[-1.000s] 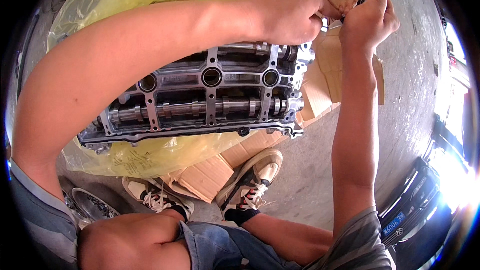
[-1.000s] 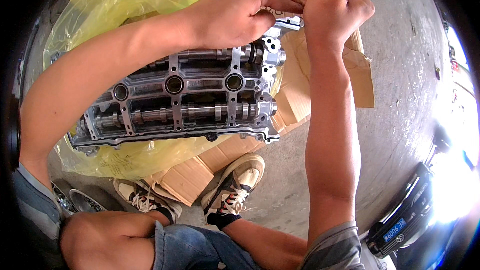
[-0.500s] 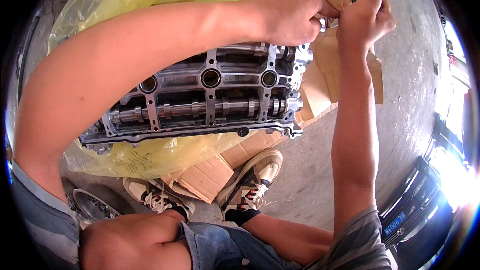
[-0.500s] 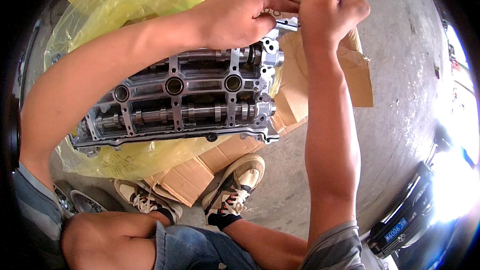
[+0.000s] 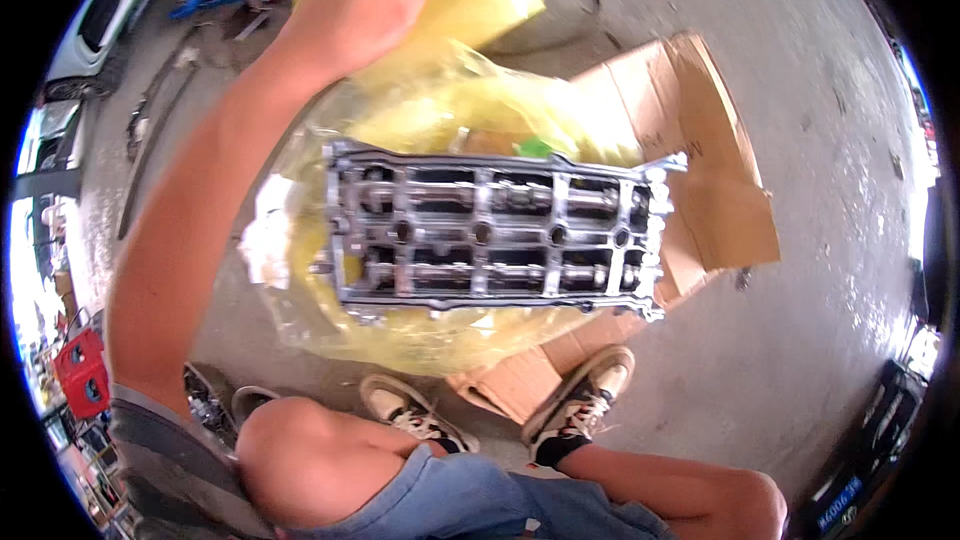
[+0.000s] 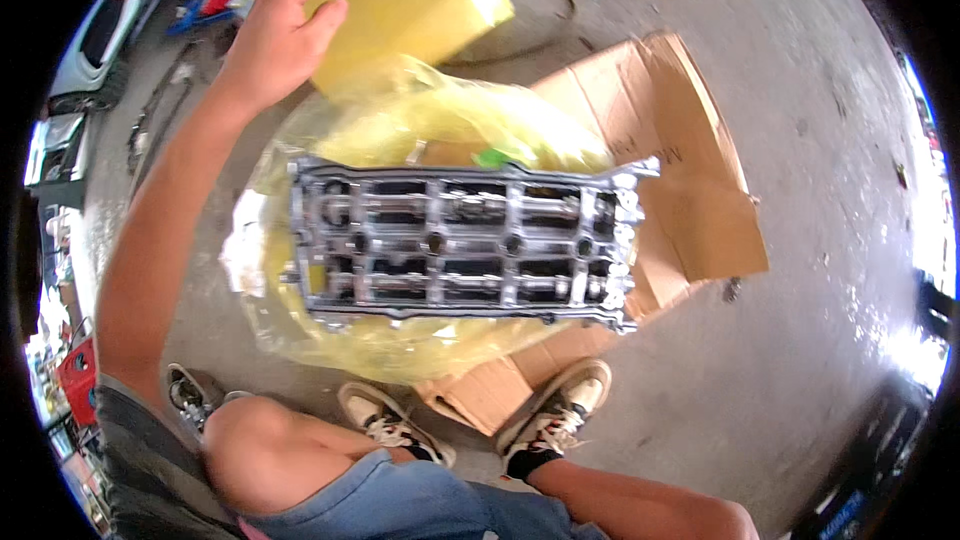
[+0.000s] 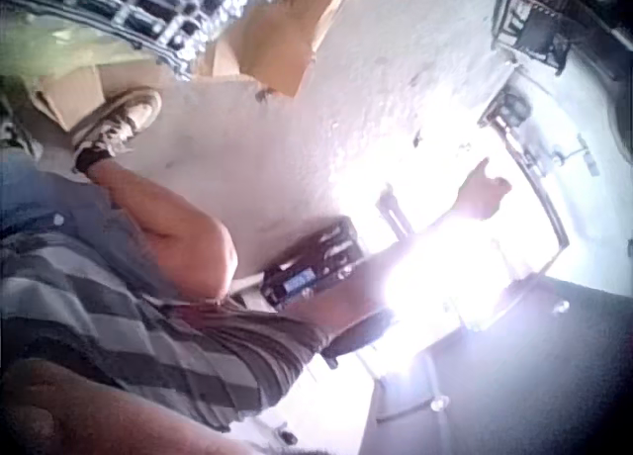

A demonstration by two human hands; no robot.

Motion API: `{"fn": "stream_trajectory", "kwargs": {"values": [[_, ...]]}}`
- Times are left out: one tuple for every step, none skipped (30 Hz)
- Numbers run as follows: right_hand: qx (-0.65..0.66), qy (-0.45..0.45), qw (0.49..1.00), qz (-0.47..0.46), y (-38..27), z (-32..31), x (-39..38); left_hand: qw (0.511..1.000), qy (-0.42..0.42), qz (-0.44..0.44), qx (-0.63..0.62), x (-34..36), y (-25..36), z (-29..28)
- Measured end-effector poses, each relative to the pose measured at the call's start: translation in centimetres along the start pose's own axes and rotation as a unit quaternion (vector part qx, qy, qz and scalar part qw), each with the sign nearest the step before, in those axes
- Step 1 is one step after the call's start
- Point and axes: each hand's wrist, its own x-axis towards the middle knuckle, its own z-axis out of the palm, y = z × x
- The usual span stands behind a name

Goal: The person applies a sealant from a tube onto the edge of a metal engine component by hand and then spreads it along the surface using a small tool.

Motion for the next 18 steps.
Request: {"fn": "stream_trajectory", "kwargs": {"values": [[0.042, -0.010, 0.996, 0.073, 0.7, -1.2, -1.4, 0.996, 0.036, -0.017, 0.077, -0.9, -1.3, -2.1], [0.087, -0.018, 0.987, 0.136, 1.0, -2.2, -2.7, 0.999, 0.012, -0.026, 0.031, -1.9, -3.0, -4.6], [0.134, -0.021, 0.973, 0.187, 0.9, -2.6, -4.1, 0.999, 0.014, -0.025, 0.044, -3.2, -4.2, -7.1], [0.173, -0.022, 0.958, 0.227, 0.4, -3.4, -5.4, 0.994, 0.027, -0.105, -0.022, -5.2, -5.2, -8.7], [0.210, -0.021, 0.943, 0.258, -0.2, -3.9, -6.5, 0.978, 0.041, -0.182, -0.088, -7.3, -6.1, -10.2], [0.243, -0.018, 0.927, 0.285, -1.0, -4.4, -7.5, 0.975, 0.043, -0.198, -0.086, -9.7, -7.1, -11.4], [0.274, -0.017, 0.911, 0.307, -2.0, -4.6, -8.7, 0.972, 0.044, -0.214, -0.082, -11.9, -7.5, -12.4], [0.298, -0.016, 0.898, 0.324, -2.9, -4.7, -9.6, 0.959, 0.030, -0.265, -0.094, -13.9, -6.5, -12.9], [0.321, -0.014, 0.884, 0.340, -4.0, -4.8, -10.7, 0.943, 0.016, -0.316, -0.107, -16.0, -5.4, -13.3], [0.337, -0.012, 0.874, 0.350, -4.8, -4.9, -11.6, 0.940, 0.014, -0.318, -0.123, -18.7, -5.1, -13.0], [0.360, -0.014, 0.863, 0.353, -5.3, -4.4, -12.6, 0.938, 0.012, -0.321, -0.127, -21.5, -4.9, -13.4], [0.326, -0.119, 0.905, 0.247, 4.5, -3.3, -13.1, 0.939, 0.000, -0.324, -0.117, -24.1, -4.5, -13.7], [0.390, -0.037, 0.869, 0.303, 3.8, -1.3, -14.5, 0.939, -0.017, -0.323, -0.120, -25.6, -3.7, -12.5], [0.423, -0.058, 0.849, 0.311, 0.9, -1.1, -14.9, 0.938, -0.013, -0.324, -0.120, -27.2, -2.9, -11.7], [0.455, -0.080, 0.827, 0.320, -2.7, -0.8, -15.2, 0.944, -0.025, -0.314, -0.100, -28.7, -2.1, -11.0], [0.450, -0.081, 0.830, 0.320, -5.8, -0.6, -15.3, 0.948, -0.040, -0.305, -0.083, -30.0, -1.1, -10.1], [0.470, -0.094, 0.808, 0.343, -9.0, -0.3, -14.9, 0.947, -0.043, -0.307, -0.084, -30.9, 0.0, -10.0], [0.475, -0.103, 0.797, 0.358, -12.7, -1.4, -13.9, 0.945, -0.042, -0.317, -0.073, -32.5, 0.9, -9.1]]}}
